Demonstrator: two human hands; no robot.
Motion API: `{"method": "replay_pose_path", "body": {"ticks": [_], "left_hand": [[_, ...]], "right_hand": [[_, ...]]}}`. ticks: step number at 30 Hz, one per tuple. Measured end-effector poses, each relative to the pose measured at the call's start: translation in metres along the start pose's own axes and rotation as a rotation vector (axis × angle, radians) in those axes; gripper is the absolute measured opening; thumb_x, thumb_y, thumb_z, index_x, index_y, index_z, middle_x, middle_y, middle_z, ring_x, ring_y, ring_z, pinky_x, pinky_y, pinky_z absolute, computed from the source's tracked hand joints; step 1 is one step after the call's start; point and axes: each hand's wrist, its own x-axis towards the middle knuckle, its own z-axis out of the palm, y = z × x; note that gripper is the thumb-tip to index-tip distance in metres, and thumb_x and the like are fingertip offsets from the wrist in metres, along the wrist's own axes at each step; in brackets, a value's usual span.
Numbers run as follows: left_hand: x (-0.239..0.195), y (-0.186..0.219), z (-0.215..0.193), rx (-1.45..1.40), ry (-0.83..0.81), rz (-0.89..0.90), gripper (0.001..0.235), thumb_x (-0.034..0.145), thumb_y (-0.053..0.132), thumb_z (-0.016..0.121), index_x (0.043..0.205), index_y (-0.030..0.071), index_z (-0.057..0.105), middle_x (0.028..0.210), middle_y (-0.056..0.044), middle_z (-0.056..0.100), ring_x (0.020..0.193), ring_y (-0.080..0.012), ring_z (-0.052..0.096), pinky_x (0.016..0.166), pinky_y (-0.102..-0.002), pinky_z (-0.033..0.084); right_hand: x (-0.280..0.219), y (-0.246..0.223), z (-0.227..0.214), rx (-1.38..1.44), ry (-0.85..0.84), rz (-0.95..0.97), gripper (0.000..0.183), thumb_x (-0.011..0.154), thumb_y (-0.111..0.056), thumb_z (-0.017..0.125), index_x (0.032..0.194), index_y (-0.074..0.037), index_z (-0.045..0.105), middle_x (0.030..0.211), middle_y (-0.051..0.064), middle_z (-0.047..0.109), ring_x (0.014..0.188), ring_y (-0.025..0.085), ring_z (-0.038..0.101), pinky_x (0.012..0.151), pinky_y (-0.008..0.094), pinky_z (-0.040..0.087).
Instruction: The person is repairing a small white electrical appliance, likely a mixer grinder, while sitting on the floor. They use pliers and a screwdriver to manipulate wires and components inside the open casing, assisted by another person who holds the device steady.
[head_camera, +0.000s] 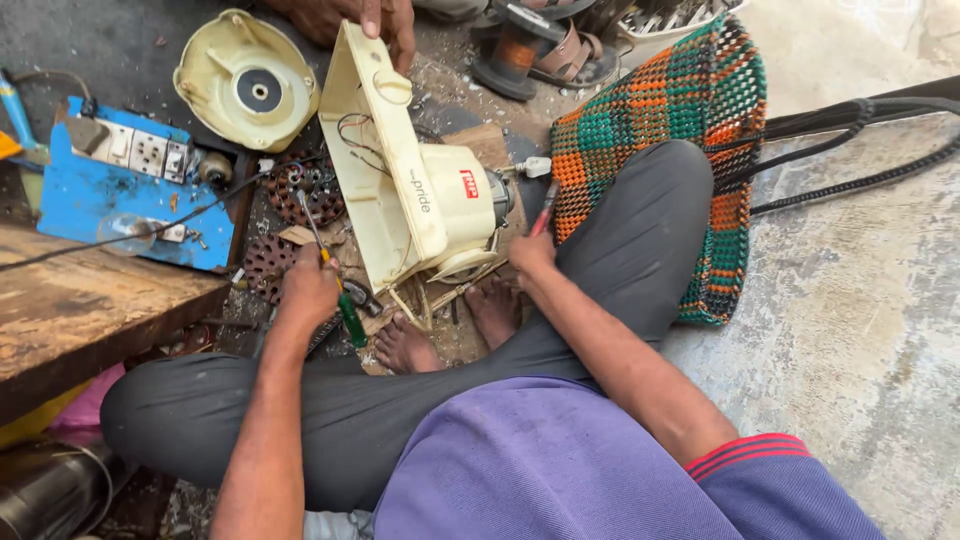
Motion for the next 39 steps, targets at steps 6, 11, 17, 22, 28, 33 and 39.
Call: {"method": "replay_pose_path", "body": {"ticks": [6,11,17,22,28,33,39], "left_hand": [[-0.017,0.065,-0.072,-0.991,-0.349,-0.395,0.033,0.102,0.029,0.055,0.128,0.009,0.054,0.084,-0.008,0.062,0.057,-0.0185,0.06,0.05,-0.035,0.052],[-0.063,0.073,-0.114,-0.834,-0.626,-0.1,0.055,0.087,0.01,0.069,0.14,0.006,0.055,0.108,-0.004,0.071,0.071,-0.0148,0.069,0.055,-0.033,0.059],[-0.071,0.045,-0.132,-0.287,-0.378,0.051,0.047,0.093,0.02,0.072,0.138,0.012,0.062,0.1,-0.015,0.075,0.085,-0.0229,0.07,0.073,-0.038,0.056],[-0.051,0.048,-0.15,-0.327,-0.195,0.186,0.039,0.084,0.021,0.08,0.12,0.012,0.07,0.103,-0.008,0.076,0.095,-0.0214,0.072,0.083,-0.039,0.058],[-0.029,0.066,-0.165,-0.314,-0.262,0.142,0.031,0.077,0.022,0.081,0.108,0.016,0.08,0.093,-0.007,0.077,0.083,-0.0195,0.073,0.074,-0.036,0.057],[-0.035,0.097,-0.121,-0.479,-0.227,0.39,0.025,0.078,0.019,0.08,0.101,0.009,0.08,0.094,-0.011,0.078,0.085,-0.0237,0.075,0.077,-0.037,0.059],[-0.064,0.168,-0.081,-0.52,-0.128,0.606,0.012,0.083,0.008,0.068,0.089,-0.002,0.065,0.09,-0.022,0.065,0.081,-0.0407,0.067,0.074,-0.05,0.056]], "right_hand": [[-0.032,-0.032,-0.036,0.251,-0.324,-0.336,0.036,0.101,-0.026,0.065,0.122,0.003,0.068,0.103,0.012,0.076,0.084,0.023,0.069,0.074,0.034,0.056],[-0.041,-0.072,-0.053,0.768,-0.798,0.175,0.027,0.105,-0.019,0.059,0.123,0.0,0.063,0.104,0.01,0.072,0.083,0.022,0.067,0.071,0.038,0.054],[-0.05,-0.082,-0.059,0.755,-0.827,0.19,0.027,0.103,-0.017,0.058,0.122,0.001,0.064,0.105,0.01,0.074,0.086,0.022,0.07,0.075,0.038,0.057],[-0.057,-0.074,-0.07,0.755,-0.816,0.232,0.026,0.103,-0.019,0.058,0.123,-0.002,0.065,0.105,0.008,0.074,0.087,0.02,0.069,0.074,0.034,0.054],[-0.053,-0.075,-0.074,0.682,-0.876,0.255,0.025,0.105,-0.021,0.056,0.123,-0.007,0.066,0.099,0.008,0.072,0.078,0.019,0.062,0.068,0.035,0.05],[-0.041,-0.078,-0.084,0.605,-0.919,0.241,0.026,0.11,-0.019,0.05,0.126,-0.005,0.064,0.111,0.013,0.072,0.091,0.023,0.064,0.074,0.037,0.048],[-0.026,-0.088,-0.089,0.554,-0.737,0.369,0.035,0.101,-0.013,0.042,0.125,0.0,0.064,0.123,0.018,0.071,0.113,0.032,0.067,0.105,0.048,0.052]]}}
